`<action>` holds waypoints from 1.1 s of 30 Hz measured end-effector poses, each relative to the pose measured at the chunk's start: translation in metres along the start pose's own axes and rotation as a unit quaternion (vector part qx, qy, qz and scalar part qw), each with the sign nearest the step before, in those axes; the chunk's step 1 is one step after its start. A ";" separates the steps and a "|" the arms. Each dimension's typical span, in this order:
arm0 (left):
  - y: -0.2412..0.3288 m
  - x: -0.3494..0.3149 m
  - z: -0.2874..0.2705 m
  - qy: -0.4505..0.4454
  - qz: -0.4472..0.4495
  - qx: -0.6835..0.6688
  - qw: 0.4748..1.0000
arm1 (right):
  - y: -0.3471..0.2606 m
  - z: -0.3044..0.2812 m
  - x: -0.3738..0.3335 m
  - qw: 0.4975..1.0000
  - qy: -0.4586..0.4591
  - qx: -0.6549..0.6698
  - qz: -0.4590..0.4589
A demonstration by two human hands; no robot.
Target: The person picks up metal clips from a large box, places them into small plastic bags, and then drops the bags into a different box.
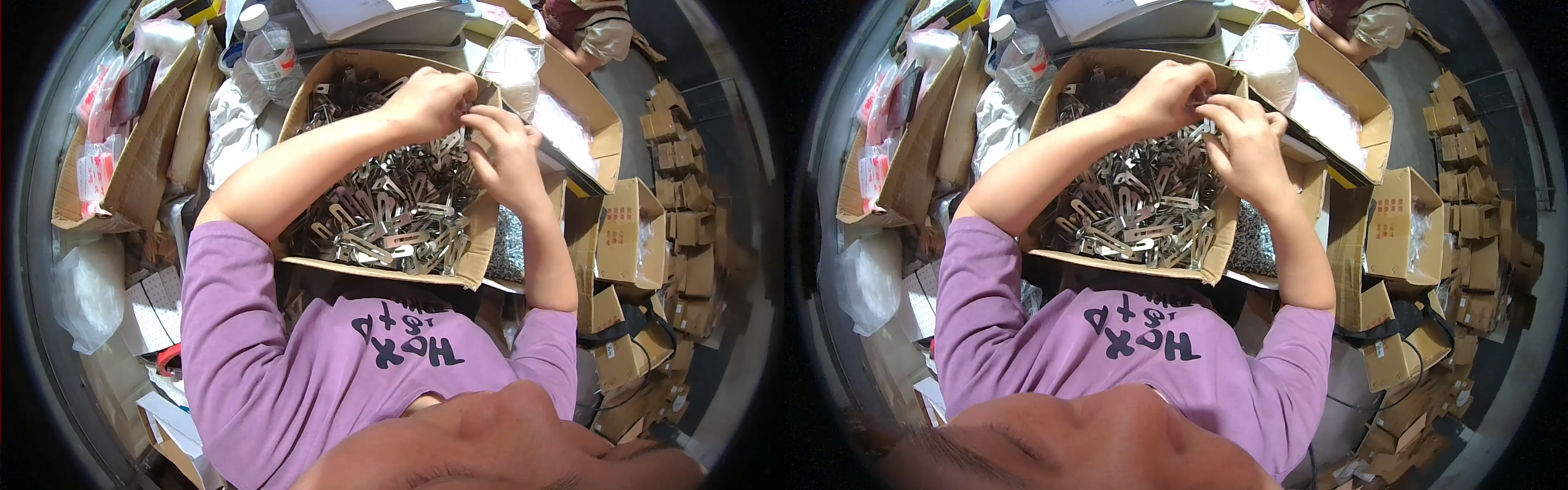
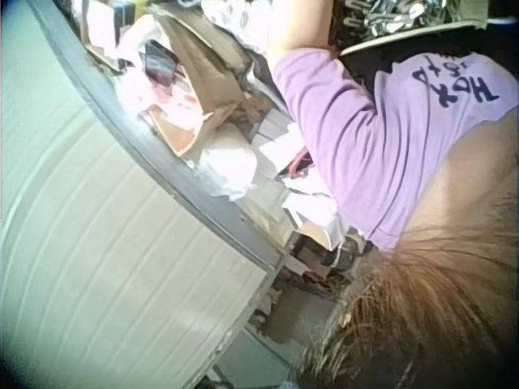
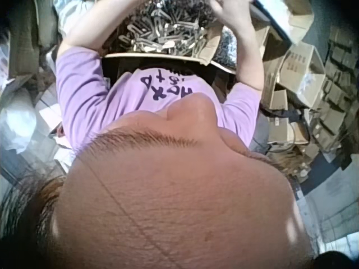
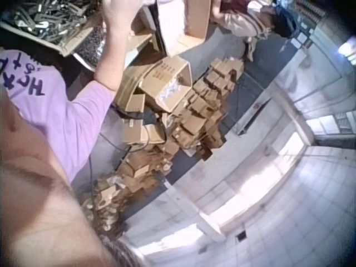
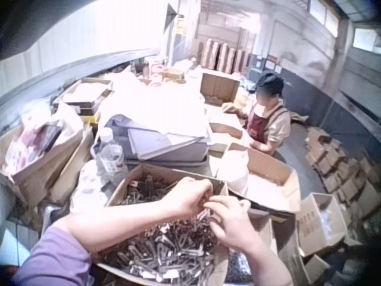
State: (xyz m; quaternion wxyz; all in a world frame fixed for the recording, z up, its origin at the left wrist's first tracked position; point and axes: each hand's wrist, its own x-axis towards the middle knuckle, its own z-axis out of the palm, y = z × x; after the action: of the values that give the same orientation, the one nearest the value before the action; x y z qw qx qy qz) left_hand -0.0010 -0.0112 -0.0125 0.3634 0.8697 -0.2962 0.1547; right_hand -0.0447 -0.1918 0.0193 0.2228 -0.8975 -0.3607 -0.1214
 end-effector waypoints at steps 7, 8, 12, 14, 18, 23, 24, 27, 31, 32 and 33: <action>-0.012 0.002 -0.009 0.034 -0.101 -0.094 0.990 | -0.013 0.006 -0.004 0.955 -0.243 -0.169 -0.032; -0.011 0.002 -0.008 0.023 -0.105 -0.089 0.990 | -0.013 0.007 -0.001 0.945 -0.266 -0.190 -0.019; -0.009 0.003 -0.008 0.004 -0.115 -0.102 0.988 | -0.011 0.017 -0.001 0.935 -0.267 -0.231 -0.025; -0.008 0.002 -0.010 0.003 -0.118 -0.102 0.988 | -0.010 0.014 0.001 0.943 -0.265 -0.196 -0.039; -0.009 0.002 -0.013 0.002 -0.115 -0.120 0.986 | -0.008 -0.001 0.005 0.973 -0.201 -0.083 -0.073; -0.008 0.003 -0.016 -0.015 -0.121 -0.126 0.984 | -0.003 -0.020 0.006 0.995 -0.036 0.091 0.001; -0.007 0.004 -0.017 -0.028 -0.120 -0.129 0.984 | -0.001 -0.022 0.006 0.992 -0.013 0.127 0.005; -0.008 0.004 -0.014 -0.062 -0.098 -0.192 0.974 | 0.011 -0.017 0.001 0.957 0.045 0.285 0.037; -0.011 0.001 -0.011 -0.102 -0.141 -0.446 0.878 | 0.025 -0.013 -0.003 0.892 0.043 0.425 0.145; -0.008 0.001 -0.015 -0.112 -0.164 -0.474 0.858 | 0.027 -0.011 -0.001 0.881 0.072 0.443 0.147; -0.007 0.001 -0.014 -0.114 -0.161 -0.473 0.859 | 0.029 -0.010 -0.001 0.869 0.101 0.460 0.150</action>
State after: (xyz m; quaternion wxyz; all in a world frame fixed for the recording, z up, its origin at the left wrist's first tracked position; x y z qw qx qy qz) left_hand 0.0035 0.0022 -0.0058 0.7144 0.6403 -0.2290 -0.1651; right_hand -0.0252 -0.2156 0.0185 0.6611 -0.7196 -0.2124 0.0027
